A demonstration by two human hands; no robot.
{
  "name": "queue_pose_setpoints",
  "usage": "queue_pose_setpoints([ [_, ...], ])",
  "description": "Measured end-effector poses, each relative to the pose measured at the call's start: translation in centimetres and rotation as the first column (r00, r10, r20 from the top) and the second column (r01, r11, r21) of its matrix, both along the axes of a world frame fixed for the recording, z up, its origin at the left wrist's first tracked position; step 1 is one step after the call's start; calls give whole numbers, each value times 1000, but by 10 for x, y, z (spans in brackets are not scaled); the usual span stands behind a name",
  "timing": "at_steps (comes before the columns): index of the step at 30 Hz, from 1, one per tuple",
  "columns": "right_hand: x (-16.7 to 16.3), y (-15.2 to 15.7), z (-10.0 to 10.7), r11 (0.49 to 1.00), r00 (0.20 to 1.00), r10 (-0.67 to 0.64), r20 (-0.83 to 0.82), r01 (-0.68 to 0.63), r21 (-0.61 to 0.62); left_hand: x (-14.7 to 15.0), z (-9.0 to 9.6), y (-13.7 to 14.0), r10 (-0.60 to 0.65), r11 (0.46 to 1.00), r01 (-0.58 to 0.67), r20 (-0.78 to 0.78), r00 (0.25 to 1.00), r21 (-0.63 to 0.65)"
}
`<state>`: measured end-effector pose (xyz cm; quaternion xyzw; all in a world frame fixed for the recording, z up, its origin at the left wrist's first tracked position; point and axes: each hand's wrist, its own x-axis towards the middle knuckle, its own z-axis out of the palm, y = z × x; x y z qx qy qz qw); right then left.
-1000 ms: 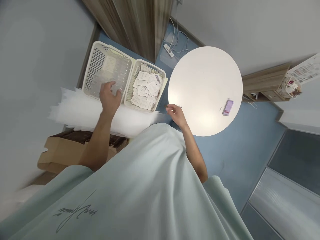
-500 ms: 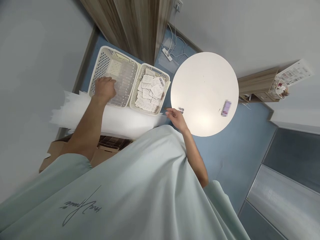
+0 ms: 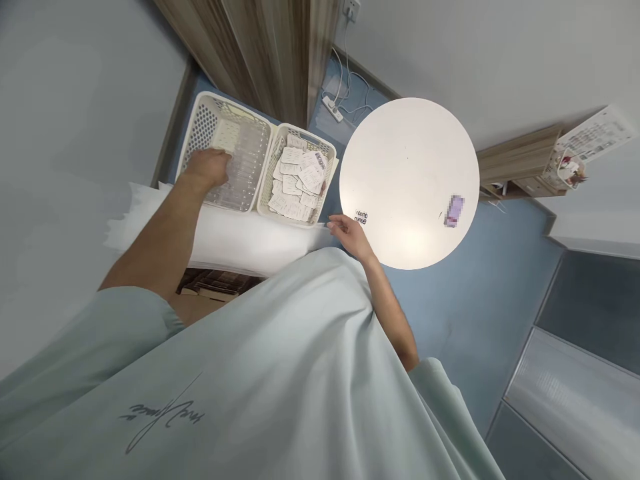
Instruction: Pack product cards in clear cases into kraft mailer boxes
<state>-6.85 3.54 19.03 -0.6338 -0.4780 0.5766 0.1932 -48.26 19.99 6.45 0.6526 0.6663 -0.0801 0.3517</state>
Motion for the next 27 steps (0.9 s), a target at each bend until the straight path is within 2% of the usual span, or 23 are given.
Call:
queue_pose_setpoints([
  [4, 6, -3, -6, 1000, 1000, 2, -18, -2, -4, 1, 10, -16, 12, 997, -11, -15, 1000, 72],
  [8, 8, -4, -12, 1000, 999, -2, -41, 2, -3, 0, 9, -19, 31, 995, -28, -35, 999, 93],
  [13, 11, -9, -16, 1000, 999, -13, -52, 13, -1, -1, 5, -6, 195, 975, -209, 162, 967, 71],
  [15, 13, -11, -17, 1000, 999, -29, -46, 29, 1, -2, 4, -1, 223, 970, -238, 218, 950, 42],
  [20, 16, -13, -15, 999, 998, -48, -30, 48, 4, 0, 4, 5, 175, 984, -177, 163, 971, -1],
  [27, 11, -11, -15, 999, 999, -43, -21, 43, -11, 0, 6, 4, 113, 993, -113, 16, 993, 34],
])
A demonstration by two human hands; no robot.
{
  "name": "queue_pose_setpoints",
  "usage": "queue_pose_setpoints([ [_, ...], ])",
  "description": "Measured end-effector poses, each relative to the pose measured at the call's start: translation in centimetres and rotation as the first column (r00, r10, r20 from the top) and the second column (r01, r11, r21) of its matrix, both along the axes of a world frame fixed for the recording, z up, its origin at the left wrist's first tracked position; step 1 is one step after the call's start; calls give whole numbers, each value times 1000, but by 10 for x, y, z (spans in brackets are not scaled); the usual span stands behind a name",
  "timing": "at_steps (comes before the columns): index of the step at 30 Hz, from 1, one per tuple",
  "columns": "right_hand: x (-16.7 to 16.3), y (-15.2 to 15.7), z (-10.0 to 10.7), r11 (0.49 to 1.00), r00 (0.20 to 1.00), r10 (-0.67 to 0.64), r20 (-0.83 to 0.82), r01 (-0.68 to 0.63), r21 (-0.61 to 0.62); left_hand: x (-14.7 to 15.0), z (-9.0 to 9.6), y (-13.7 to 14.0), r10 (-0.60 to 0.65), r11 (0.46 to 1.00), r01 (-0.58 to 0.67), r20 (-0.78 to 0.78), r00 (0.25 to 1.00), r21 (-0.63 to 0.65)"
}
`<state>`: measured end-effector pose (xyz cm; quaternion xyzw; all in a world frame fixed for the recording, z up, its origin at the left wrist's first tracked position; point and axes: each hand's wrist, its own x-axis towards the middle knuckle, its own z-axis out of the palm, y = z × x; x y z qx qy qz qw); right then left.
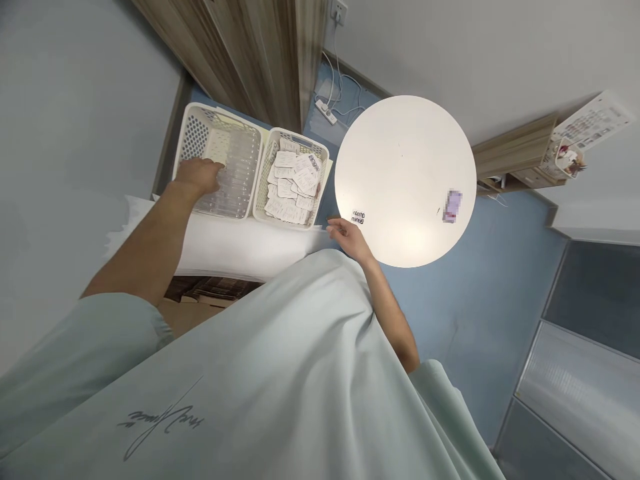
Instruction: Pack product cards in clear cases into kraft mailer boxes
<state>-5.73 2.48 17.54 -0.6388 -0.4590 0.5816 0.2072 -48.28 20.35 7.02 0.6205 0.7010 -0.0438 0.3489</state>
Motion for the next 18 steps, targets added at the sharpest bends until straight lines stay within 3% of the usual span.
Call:
queue_pose_setpoints([
  [4, -3, 0, -1, 1000, 1000, 10, 0, -10, -11, -3, 4, -7, -88, 994, 94, -107, 990, 48],
  [9, -3, 1, -3, 999, 999, 38, -6, -39, -29, -4, 23, -17, -32, 996, 39, -85, 996, 82],
  [14, -1, 5, -8, 998, 997, 65, -31, -66, -21, -6, 40, -26, -48, 992, 66, -153, 987, 111],
  [18, 4, 10, -10, 996, 994, 94, -63, -94, 5, -3, 53, -34, 52, 983, -27, -139, 989, 179],
])
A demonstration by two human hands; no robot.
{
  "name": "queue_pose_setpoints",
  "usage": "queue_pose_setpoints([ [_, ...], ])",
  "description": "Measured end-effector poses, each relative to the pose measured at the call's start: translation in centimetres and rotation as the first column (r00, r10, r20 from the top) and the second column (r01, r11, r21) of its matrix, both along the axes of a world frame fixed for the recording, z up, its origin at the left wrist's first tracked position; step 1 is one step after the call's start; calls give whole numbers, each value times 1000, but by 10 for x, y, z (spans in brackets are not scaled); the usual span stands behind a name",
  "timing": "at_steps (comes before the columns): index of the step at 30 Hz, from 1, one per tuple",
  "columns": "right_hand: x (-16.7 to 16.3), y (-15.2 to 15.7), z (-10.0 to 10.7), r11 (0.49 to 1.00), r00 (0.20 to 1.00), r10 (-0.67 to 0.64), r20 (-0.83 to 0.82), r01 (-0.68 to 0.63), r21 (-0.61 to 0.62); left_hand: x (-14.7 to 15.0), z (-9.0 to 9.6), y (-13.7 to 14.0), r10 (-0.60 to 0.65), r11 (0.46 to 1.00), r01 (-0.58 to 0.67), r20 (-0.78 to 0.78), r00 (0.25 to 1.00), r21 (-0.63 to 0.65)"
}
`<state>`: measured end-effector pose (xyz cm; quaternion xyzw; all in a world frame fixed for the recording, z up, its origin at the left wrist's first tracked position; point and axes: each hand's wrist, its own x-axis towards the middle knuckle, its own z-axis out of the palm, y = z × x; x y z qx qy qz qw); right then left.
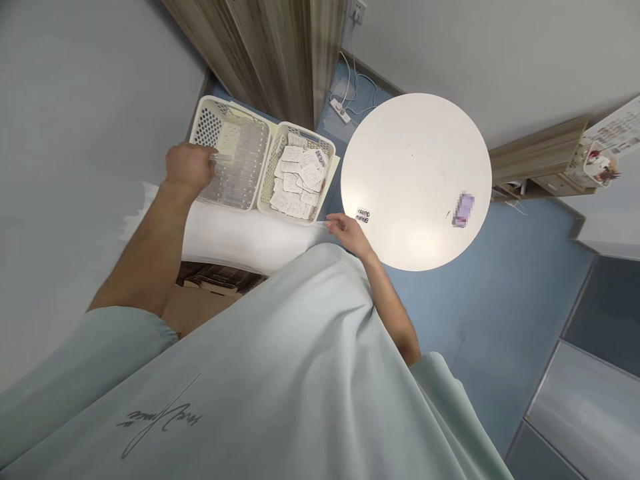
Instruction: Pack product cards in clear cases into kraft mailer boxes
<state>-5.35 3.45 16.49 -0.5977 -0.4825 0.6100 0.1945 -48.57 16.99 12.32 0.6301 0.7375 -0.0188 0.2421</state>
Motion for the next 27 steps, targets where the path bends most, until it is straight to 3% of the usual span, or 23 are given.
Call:
queue_pose_setpoints([
  [3, 6, 4, 0, 1000, 999, 10, -34, -10, 13, 21, 15, -6, 110, 987, -120, 99, 989, 104],
  [6, 16, 8, 3, 1000, 998, 23, -60, -22, 6, 61, 32, -13, 179, 957, -237, 304, 936, 167],
  [9, 31, 9, 8, 999, 995, 36, -88, -36, -3, 117, 49, -25, 219, 928, -351, 575, 788, 128],
  [12, 48, 8, 14, 999, 993, 14, -114, -10, 38, 175, 67, -44, 197, 943, -334, 782, 591, 15],
  [15, 68, 3, 24, 990, 994, -40, -100, 53, 130, 228, 79, -66, 210, 958, -274, 851, 481, -82],
  [21, 112, -10, 46, 965, 996, -84, -3, 82, 248, 306, 91, -100, 245, 969, -124, 868, 432, -211],
  [27, 155, -21, 45, 961, 994, -107, 0, 104, 256, 359, 96, -115, 213, 975, -57, 842, 496, -213],
])
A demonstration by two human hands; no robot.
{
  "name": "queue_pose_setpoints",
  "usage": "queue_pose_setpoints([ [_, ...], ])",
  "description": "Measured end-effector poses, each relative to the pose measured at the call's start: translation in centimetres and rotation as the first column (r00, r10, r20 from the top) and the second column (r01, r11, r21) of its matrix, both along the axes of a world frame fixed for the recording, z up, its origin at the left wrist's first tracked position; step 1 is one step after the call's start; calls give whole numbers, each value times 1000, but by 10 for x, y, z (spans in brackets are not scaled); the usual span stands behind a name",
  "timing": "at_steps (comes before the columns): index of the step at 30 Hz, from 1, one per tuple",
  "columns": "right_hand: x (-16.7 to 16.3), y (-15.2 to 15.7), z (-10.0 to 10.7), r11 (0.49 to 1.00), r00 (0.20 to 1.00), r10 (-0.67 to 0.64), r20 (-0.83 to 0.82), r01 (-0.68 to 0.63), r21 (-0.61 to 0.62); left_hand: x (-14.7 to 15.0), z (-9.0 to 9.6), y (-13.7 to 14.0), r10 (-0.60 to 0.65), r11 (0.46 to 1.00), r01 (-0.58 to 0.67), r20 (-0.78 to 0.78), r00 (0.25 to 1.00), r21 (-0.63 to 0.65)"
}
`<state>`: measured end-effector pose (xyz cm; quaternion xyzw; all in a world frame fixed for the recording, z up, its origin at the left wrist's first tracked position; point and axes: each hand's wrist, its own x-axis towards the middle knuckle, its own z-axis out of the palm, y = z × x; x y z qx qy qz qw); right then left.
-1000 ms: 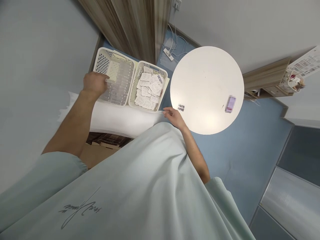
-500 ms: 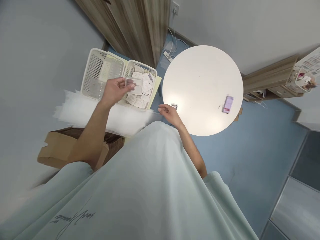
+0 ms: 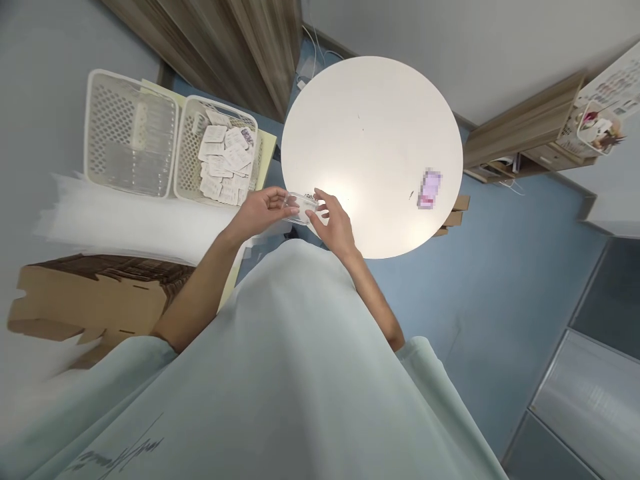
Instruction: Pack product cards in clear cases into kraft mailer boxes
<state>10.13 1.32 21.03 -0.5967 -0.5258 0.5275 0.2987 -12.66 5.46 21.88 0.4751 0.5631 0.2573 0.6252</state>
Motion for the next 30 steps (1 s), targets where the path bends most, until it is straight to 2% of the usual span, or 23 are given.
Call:
queue_pose_setpoints([
  [4, 16, -6, -7, 999, 1000, -27, 7, 27, -22, 29, -7, -11, 72, 997, -73, -15, 997, -11],
  [9, 20, -14, -9, 999, 999, -7, 51, 9, -42, 62, -17, -25, 182, 980, -179, 31, 983, -88],
  [14, 21, -17, -12, 999, 997, -37, 74, 40, -34, 78, -21, -31, 168, 981, -166, 7, 986, -100],
  [17, 27, -15, -15, 998, 999, -35, 13, 35, -49, 78, -21, -30, 124, 988, -121, 25, 992, -91],
  [23, 42, -9, -19, 987, 970, -4, -244, -36, -159, 60, -13, -23, 11, 994, 10, 194, 981, -110],
  [30, 41, -11, -19, 965, 920, -29, -392, -76, -250, 45, -12, -23, -2, 990, 30, 203, 979, -135],
])
